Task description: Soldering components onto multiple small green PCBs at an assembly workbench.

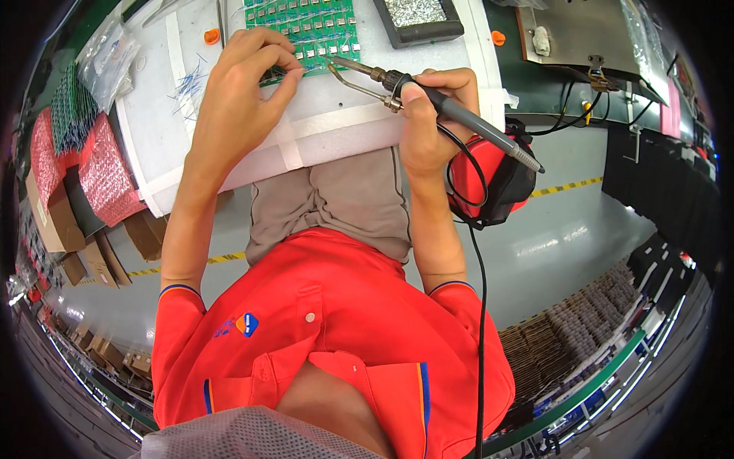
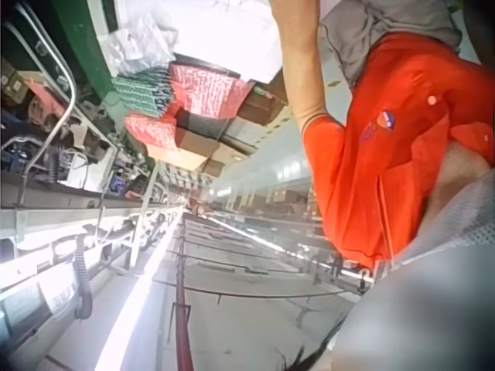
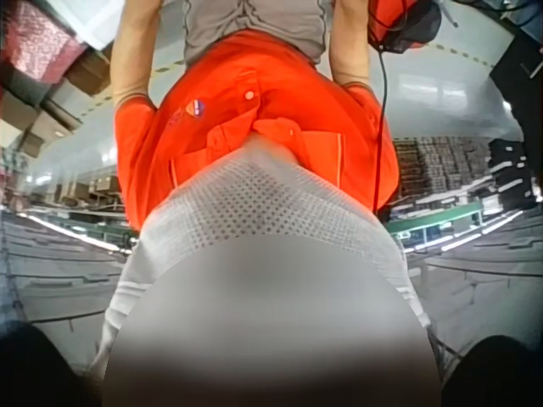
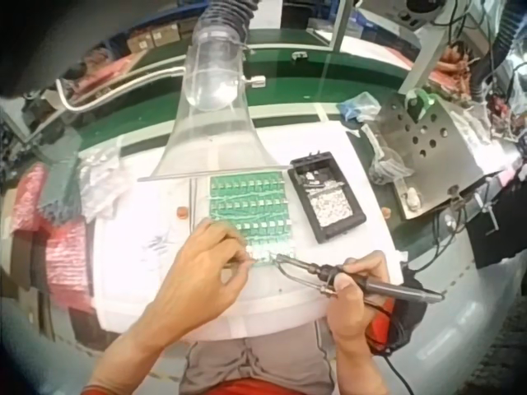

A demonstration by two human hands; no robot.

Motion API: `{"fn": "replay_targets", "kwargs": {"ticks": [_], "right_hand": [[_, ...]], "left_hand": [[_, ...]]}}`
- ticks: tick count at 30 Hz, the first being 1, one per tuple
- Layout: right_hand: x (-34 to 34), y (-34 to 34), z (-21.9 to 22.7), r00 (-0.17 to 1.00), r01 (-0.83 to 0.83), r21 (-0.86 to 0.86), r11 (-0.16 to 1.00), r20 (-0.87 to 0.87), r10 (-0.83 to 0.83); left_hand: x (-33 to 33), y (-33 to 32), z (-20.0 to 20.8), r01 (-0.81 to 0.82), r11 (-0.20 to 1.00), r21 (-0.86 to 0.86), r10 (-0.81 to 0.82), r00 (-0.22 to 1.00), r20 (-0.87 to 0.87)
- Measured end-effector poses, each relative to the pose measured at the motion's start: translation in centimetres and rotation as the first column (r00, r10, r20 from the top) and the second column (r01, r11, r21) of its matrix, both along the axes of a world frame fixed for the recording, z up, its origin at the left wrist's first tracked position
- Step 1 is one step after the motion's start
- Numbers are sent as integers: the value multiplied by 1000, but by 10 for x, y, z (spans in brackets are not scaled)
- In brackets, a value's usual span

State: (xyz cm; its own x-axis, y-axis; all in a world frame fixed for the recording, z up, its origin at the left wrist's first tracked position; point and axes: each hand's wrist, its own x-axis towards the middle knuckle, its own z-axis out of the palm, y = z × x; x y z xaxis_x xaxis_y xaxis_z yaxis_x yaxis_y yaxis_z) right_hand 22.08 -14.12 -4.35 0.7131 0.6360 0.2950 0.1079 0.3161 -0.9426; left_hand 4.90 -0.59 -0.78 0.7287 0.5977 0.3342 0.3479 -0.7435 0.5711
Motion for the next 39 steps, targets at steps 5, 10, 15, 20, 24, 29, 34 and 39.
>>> {"fn": "replay_targets", "kwargs": {"ticks": [5, 10, 15, 20, 24, 29, 34, 39], "right_hand": [[-2, 1, 1, 997, 42, -21, 999, -58, -43], [-4, 1, -1, 999, -27, -2, 1000, -38, 27], [-6, 2, 6, 992, -51, -71, 996, 108, 58], [-20, 4, 22, 952, -179, -166, 970, 218, 213], [-32, 13, 23, 941, -305, -188, 934, 91, 326], [-39, 14, 21, 925, -346, -188, 919, 96, 368], [-40, 18, 19, 936, -334, -171, 927, 53, 347], [-39, 19, 18, 945, -316, -194, 929, 15, 325]], "left_hand": [[-11, -1, 9, -34, 997, -72, 40, 995, 89], [-17, -17, 18, -88, 911, -402, 144, 983, 111], [-21, -23, 14, -34, 906, -422, 115, 979, 168], [-19, -31, 10, -20, 872, -489, 131, 972, 195], [-17, -30, 10, 18, 897, -441, 76, 978, 195], [-16, -33, 8, 25, 890, -456, 72, 978, 195], [-16, -34, 7, 11, 881, -473, 87, 979, 186], [-17, -33, 2, 12, 845, -534, 142, 959, 245]]}}
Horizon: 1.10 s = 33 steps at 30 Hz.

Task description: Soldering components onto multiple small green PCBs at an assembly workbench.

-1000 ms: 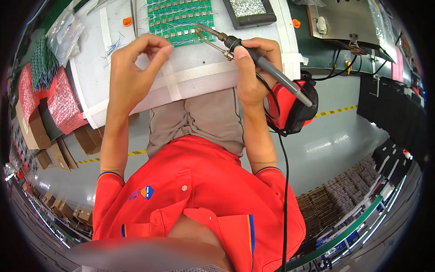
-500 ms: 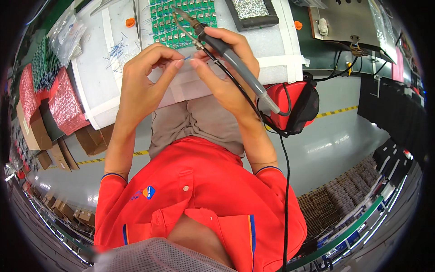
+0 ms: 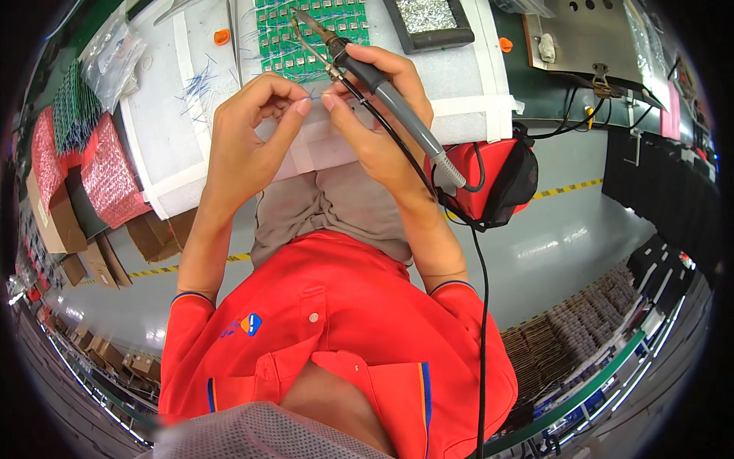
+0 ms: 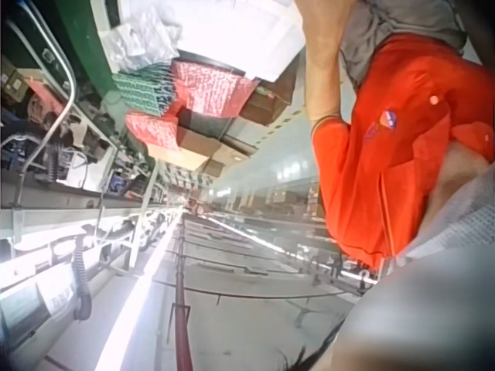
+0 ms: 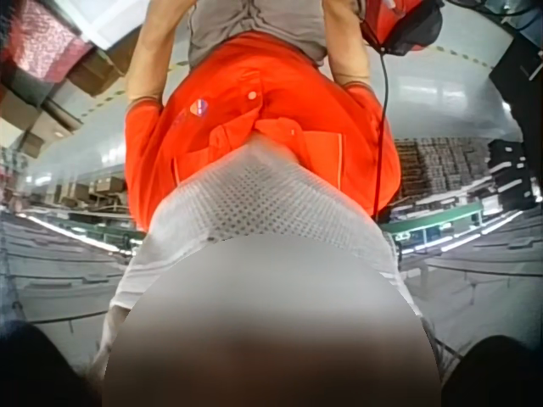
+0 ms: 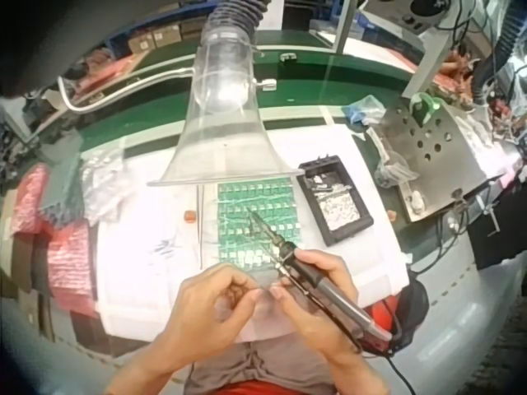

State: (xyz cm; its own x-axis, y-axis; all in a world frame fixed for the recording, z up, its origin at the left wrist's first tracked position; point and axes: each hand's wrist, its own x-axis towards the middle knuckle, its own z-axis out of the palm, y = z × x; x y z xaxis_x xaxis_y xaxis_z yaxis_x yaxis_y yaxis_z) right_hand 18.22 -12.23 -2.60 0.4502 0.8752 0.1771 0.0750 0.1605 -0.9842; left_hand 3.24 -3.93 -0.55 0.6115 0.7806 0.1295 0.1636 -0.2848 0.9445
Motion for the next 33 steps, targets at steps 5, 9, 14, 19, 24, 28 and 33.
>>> {"fn": "replay_targets", "kwargs": {"ticks": [5, 9, 14, 19, 24, 28, 33], "right_hand": [[0, 0, 0, 1000, -10, 17, 1000, -19, 10], [1, 0, -3, 1000, -9, 54, 999, -6, 9], [2, -1, -3, 1000, -12, 32, 999, 8, 12], [2, -1, -4, 999, -39, 26, 999, -11, 39], [2, -1, -4, 997, -71, 42, 997, -24, 72], [2, -1, -3, 998, -10, 37, 999, -55, 12], [4, -1, -7, 998, -17, 111, 994, -61, 24]], "left_hand": [[-1, 2, -1, 26, 1000, 9, -26, 1000, 2], [-1, 2, 1, 58, 998, 31, -58, 998, -18], [0, 0, 0, 24, 999, -36, -24, 999, -20], [4, 2, -5, -8, 999, -52, 13, 995, 99], [7, 3, 3, -1, 994, -106, 15, 992, 127], [5, 0, -4, 26, 994, -108, -26, 1000, 2], [7, 0, -6, 38, 998, -54, -36, 999, 32]]}}
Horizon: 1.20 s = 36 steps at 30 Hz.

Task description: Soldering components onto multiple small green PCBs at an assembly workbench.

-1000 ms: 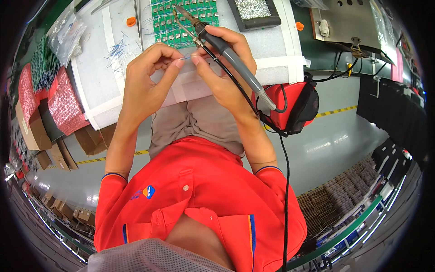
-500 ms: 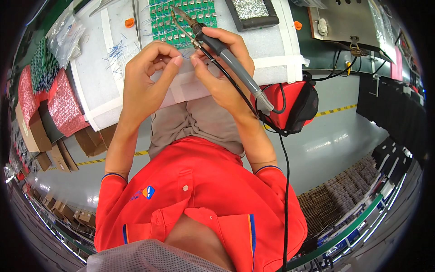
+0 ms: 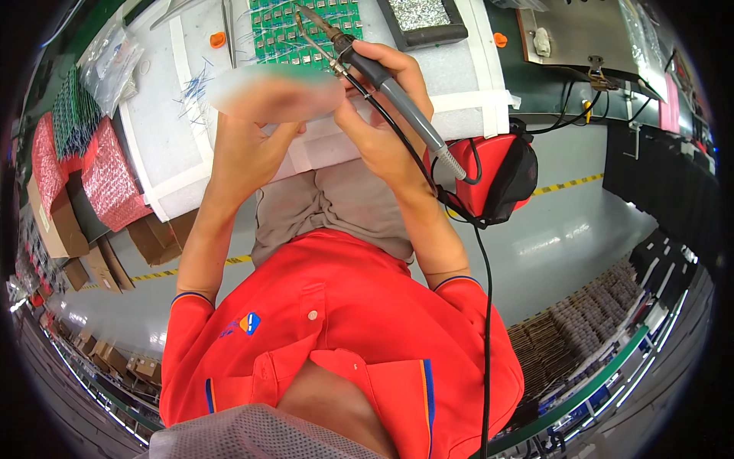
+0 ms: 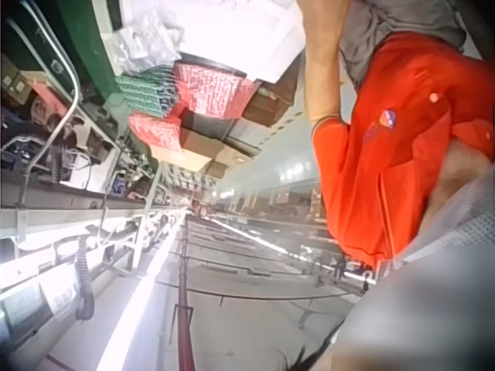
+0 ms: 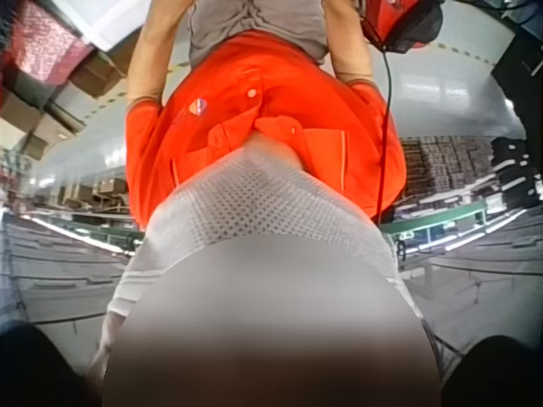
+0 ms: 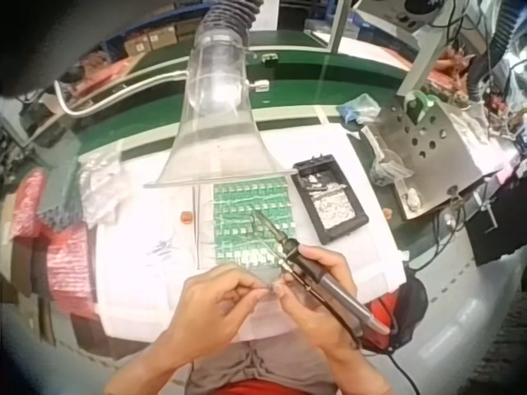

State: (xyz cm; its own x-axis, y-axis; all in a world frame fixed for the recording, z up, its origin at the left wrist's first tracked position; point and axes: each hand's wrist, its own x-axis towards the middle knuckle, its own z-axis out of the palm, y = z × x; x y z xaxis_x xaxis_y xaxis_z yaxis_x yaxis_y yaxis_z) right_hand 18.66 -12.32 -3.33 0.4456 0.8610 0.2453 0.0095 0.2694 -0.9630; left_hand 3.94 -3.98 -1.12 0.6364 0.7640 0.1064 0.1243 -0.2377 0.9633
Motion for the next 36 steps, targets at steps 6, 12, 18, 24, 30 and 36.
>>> {"fn": "replay_targets", "kwargs": {"ticks": [6, 12, 18, 24, 30, 36], "right_hand": [[2, -6, 3, 1000, 3, -28, 1000, -10, -3], [26, -19, 5, 890, 445, -46, 894, 135, -436], [38, -19, -10, 889, 458, 67, 886, -33, -457], [34, -19, -3, 930, 367, 85, 926, -3, -368], [29, -17, 1, 931, 362, 56, 930, 28, -364], [30, -18, 1, 953, 300, 56, 952, 37, -302]], "left_hand": [[4, 4, 6, -33, 997, 64, 32, 999, 18], [13, 20, 4, -12, 832, 555, 97, 987, -125], [23, 22, -8, -10, 833, 553, 108, 983, -145], [25, 21, -13, -31, 808, 588, 144, 979, -147], [26, 20, -13, -34, 805, 593, 150, 978, -147], [26, 20, -12, -29, 804, 594, 152, 976, -158]]}}
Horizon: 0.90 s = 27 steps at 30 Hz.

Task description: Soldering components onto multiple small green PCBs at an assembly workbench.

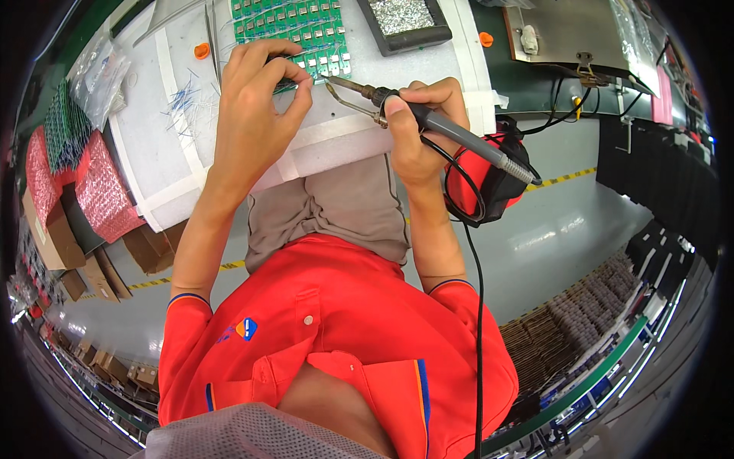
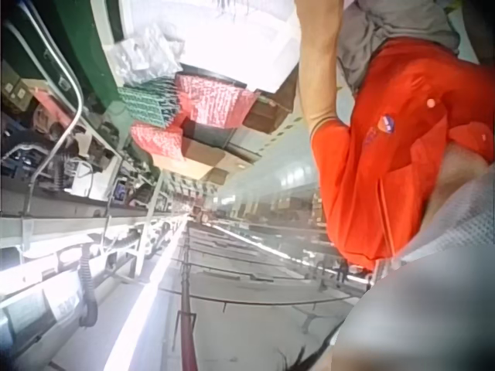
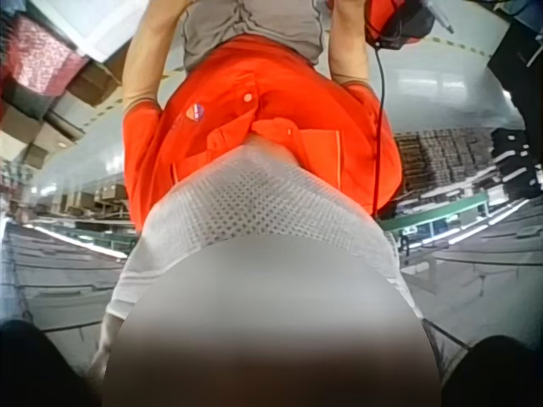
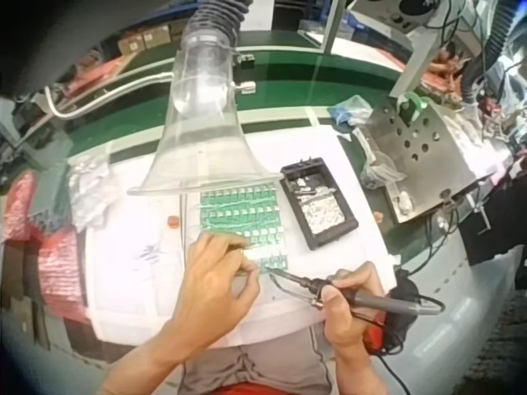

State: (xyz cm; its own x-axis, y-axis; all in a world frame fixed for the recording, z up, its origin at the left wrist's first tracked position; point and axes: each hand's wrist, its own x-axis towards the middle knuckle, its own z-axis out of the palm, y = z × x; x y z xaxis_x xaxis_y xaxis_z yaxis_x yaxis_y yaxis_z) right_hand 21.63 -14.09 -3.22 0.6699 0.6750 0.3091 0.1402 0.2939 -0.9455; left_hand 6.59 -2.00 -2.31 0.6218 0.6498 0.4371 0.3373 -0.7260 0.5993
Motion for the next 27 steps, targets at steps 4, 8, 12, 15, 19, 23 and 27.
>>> {"fn": "replay_targets", "kwargs": {"ticks": [4, 8, 12, 15, 19, 23, 27], "right_hand": [[2, -1, -2, 1000, -31, 7, 999, 1, 31], [0, 1, -1, 998, 55, 32, 998, -22, -55], [2, -1, -1, 996, 68, 22, 997, -57, -67], [0, 0, 0, 994, 92, 14, 996, -61, -91], [1, 1, 1, 992, 106, 5, 994, -69, -105], [2, 0, 0, 990, 117, -8, 993, -75, -117], [2, 0, -1, 992, 105, -12, 994, -73, -105]], "left_hand": [[1, 0, -1, 1, 1000, 17, -2, 1000, 9], [0, 1, 0, 3, 1000, 16, -3, 1000, -1], [0, 1, -1, 3, 1000, 22, -3, 1000, 3], [0, 0, -2, 4, 1000, 25, -4, 1000, 11], [0, 1, -1, 8, 1000, 21, -9, 1000, 13], [-1, 1, -1, 16, 1000, 19, -16, 1000, 6], [-3, 2, 1, 29, 999, 22, -29, 1000, 4]]}}
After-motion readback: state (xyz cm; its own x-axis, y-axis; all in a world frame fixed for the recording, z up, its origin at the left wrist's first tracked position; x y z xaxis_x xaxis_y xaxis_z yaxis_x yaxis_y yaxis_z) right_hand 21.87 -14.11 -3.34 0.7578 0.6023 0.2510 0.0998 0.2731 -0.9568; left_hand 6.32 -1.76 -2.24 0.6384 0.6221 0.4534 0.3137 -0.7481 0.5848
